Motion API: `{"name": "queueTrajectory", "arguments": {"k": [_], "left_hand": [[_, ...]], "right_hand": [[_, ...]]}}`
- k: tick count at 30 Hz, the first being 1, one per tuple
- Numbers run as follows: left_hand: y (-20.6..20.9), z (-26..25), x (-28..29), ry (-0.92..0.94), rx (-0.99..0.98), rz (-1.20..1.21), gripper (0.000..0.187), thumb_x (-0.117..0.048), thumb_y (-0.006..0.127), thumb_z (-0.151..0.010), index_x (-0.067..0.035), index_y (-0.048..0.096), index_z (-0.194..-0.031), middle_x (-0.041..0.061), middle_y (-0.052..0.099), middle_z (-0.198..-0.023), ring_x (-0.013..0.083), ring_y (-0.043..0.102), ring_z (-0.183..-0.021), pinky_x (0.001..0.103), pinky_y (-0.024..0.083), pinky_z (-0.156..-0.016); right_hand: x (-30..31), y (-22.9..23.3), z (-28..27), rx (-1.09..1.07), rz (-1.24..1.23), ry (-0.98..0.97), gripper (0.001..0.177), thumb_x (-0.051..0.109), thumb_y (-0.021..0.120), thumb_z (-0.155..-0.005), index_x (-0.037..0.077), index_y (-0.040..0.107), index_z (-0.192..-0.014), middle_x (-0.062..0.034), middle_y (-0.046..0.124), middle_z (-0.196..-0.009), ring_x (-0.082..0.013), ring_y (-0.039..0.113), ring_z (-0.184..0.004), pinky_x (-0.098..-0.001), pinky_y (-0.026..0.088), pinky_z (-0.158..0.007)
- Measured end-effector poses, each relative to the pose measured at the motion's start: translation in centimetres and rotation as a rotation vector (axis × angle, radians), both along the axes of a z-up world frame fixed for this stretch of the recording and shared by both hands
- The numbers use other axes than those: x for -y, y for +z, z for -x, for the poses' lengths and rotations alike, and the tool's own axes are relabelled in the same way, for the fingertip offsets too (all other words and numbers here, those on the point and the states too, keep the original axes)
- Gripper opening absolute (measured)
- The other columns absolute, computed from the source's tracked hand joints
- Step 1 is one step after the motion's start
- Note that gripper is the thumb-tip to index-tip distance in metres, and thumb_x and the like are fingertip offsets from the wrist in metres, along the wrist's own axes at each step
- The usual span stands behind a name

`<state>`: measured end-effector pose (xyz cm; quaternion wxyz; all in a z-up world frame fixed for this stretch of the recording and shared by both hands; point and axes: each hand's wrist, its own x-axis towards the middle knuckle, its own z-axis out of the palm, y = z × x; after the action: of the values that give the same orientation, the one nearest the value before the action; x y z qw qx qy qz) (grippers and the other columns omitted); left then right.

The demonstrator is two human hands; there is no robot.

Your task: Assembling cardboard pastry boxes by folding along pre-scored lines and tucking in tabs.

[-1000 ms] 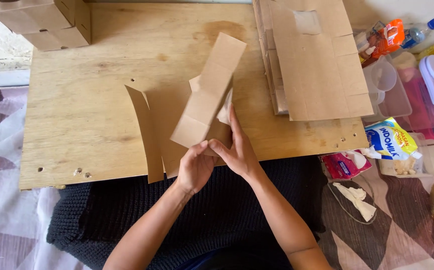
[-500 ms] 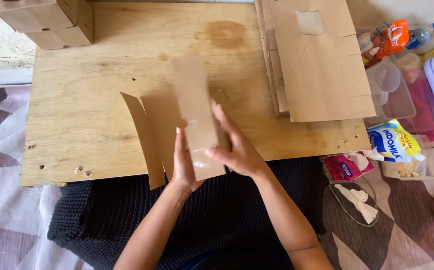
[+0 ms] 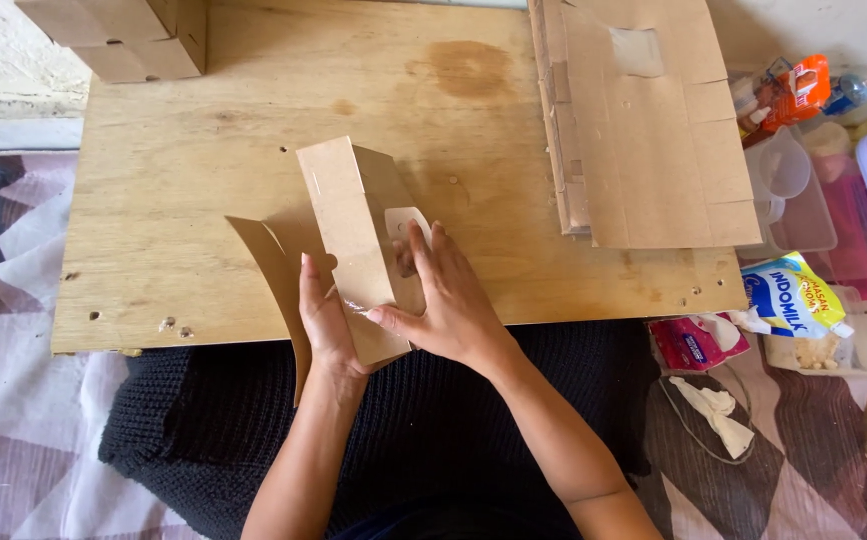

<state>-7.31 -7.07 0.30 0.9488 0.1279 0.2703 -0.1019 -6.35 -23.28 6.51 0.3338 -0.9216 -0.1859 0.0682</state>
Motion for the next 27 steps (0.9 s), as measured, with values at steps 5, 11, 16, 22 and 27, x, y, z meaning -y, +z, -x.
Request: {"name": "queueTrajectory", "arguments": {"k": [5,11,16,22,27], "left_hand": [[2.2,-0.6,-2.0,-0.011,0.036,0.051,0.071,-0.067,0.063,-0.083,-0.002,0.064,-0.11,0.02,0.071,-0.092,0.0286,0.06,-0.059,0.032,0.053,-0.052],[4.5,-0.4,-2.8,0.026,-0.014,-0.263,0.054,-0.054,0.067,-0.087,-0.004,0.067,-0.107,0.016,0.073,-0.094,0.0295,0.071,-0.077,0.038,0.06,-0.069],[4.9,0.8,-2.7,0.462,0.577,-1.027,0.054,-0.009,0.04,-0.113,-0.016,0.022,-0.164,0.012,0.025,-0.169,0.0285,0.019,-0.159,0.042,0.017,-0.128],[8.5,-1.4,-0.3,-0.111,1.106,-1.845,0.04,0.005,0.048,-0.093,0.003,0.06,-0.132,0.021,0.062,-0.129,0.0447,0.053,-0.131,0.051,0.042,-0.105],[0.6,-5.9,1.7,-0.956,0.816,-2.423,0.07,-0.059,0.023,-0.104,-0.016,0.043,-0.155,0.004,0.04,-0.163,0.0228,0.035,-0.151,0.061,0.009,-0.124]], "right_hand": [[-1.5,0.9,1.1,-0.011,0.071,0.016,0.118,0.075,0.059,-0.085,-0.007,0.017,-0.159,-0.0495,0.025,-0.151,-0.0629,0.028,-0.142,-0.0656,0.028,-0.116],[-2.1,-1.4,1.3,0.007,0.199,0.025,0.119,0.08,0.054,-0.084,-0.004,0.018,-0.161,-0.046,0.02,-0.156,-0.0596,0.02,-0.148,-0.0662,0.021,-0.118],[-3.0,-3.3,1.7,0.097,0.351,0.01,0.113,0.078,0.054,-0.087,-0.001,0.023,-0.161,-0.0425,0.014,-0.161,-0.056,0.012,-0.151,-0.0653,0.012,-0.12],[-3.3,-3.4,1.3,-0.002,0.483,0.037,0.119,0.056,0.07,-0.081,0.004,0.005,-0.165,-0.039,-0.002,-0.164,-0.0528,-0.001,-0.153,-0.0651,0.001,-0.121],[-3.3,-4.5,1.5,0.014,0.43,-0.006,0.117,0.066,0.059,-0.078,-0.008,0.018,-0.159,-0.0328,0.011,-0.166,-0.0487,0.001,-0.154,-0.0582,-0.004,-0.124]]}}
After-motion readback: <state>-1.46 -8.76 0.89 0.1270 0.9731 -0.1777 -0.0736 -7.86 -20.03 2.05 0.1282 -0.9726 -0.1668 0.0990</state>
